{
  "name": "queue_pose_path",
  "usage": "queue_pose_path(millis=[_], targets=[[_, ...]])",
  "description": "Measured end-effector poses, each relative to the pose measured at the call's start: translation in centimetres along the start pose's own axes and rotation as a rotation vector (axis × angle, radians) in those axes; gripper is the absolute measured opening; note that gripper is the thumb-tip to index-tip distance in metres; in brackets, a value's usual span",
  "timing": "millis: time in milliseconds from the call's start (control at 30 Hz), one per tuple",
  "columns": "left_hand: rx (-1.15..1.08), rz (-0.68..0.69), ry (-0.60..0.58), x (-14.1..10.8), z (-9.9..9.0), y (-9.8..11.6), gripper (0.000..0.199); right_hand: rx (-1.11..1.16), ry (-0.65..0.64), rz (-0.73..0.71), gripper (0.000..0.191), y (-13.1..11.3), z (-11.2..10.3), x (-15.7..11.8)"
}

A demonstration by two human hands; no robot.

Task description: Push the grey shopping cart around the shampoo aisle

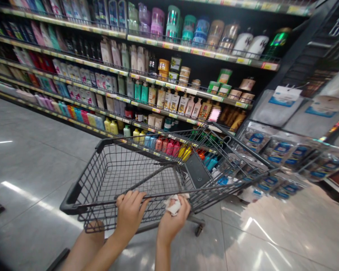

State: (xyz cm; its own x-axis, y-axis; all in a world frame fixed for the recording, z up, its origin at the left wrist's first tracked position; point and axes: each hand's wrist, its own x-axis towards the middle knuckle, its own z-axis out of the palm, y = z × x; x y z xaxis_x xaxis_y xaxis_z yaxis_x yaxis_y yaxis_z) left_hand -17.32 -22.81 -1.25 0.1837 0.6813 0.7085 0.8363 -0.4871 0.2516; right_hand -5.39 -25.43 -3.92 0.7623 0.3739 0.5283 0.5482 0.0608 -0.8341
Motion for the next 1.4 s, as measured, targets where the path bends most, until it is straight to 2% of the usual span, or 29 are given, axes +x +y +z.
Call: queue_pose_path(millis=[200,400,500,800,867,967,1067,1167,1267,1400], targets=[[-0.001,-0.039,-0.002,0.2,1.1,0.9,0.016,0.029,-0.001,-0.014,0.027,0.3,1.0,-0.9],[-0.025,0.021,-0.079,0.4,0.5,1.1,0.017,0.052,-0.175,-0.048,0.055,0.4,0.9,-2.5],[-0.019,0.033,-0.104,0.5,0.3,1.2,0.018,0.069,-0.242,-0.057,0.059,0.5,0.8,-3.2],[-0.017,0.043,-0.117,0.5,0.7,1.4,0.02,0.116,-0.309,0.041,0.053,1.8,-0.3,-2.1],[-0.017,0.041,-0.123,0.5,0.6,1.4,0.021,0.109,-0.265,0.037,0.051,2.3,-0.3,-1.5],[-0.029,0.037,-0.149,0.5,0.4,1.4,0.024,0.088,-0.134,0.049,0.045,2.4,0.1,-1.0],[-0.046,0.032,-0.195,0.4,0.1,1.3,0.036,0.057,-0.025,0.044,0.036,1.7,0.7,-1.2],[-0.06,0.019,-0.241,0.3,0.1,1.2,0.048,0.072,0.017,0.044,0.029,0.7,1.4,-2.0],[-0.067,0.024,-0.256,0.3,0.1,1.0,0.052,0.123,0.02,0.07,0.023,0.2,1.7,-3.0],[-0.093,0.032,-0.254,0.4,0.0,0.7,0.044,0.19,-0.081,0.052,0.016,-0.1,1.9,-4.2]])
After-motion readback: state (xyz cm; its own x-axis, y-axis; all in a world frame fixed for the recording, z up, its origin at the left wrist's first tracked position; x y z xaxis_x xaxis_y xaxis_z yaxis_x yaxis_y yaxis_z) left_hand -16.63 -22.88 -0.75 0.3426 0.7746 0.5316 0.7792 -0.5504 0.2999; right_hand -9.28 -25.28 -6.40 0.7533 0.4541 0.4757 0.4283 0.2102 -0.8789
